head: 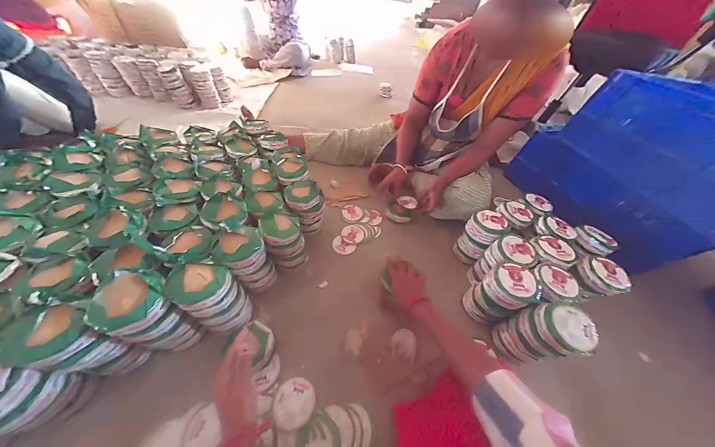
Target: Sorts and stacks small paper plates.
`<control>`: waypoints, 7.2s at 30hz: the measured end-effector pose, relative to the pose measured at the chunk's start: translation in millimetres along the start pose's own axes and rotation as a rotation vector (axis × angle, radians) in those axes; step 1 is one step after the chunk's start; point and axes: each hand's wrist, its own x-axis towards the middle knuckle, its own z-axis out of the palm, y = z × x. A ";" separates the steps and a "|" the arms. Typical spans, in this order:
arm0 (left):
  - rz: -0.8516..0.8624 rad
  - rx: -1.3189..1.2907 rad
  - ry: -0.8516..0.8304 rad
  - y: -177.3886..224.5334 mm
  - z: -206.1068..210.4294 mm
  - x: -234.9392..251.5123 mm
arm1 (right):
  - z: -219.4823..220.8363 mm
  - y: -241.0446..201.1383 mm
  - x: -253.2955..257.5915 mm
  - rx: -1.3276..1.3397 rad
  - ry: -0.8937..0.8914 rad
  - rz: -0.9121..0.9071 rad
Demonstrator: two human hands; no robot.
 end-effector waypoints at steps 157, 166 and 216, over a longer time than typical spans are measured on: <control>-0.273 0.444 -0.565 -32.3 16.8 -6.4 | 111.7 -140.0 -148.4 0.213 0.001 -0.534; -0.144 0.855 -0.771 1.4 44.9 -34.7 | 104.9 -98.1 -150.8 1.209 0.252 -0.273; -0.405 -0.403 0.326 11.3 -14.0 99.9 | 35.2 -212.0 -15.6 1.029 -0.202 -0.489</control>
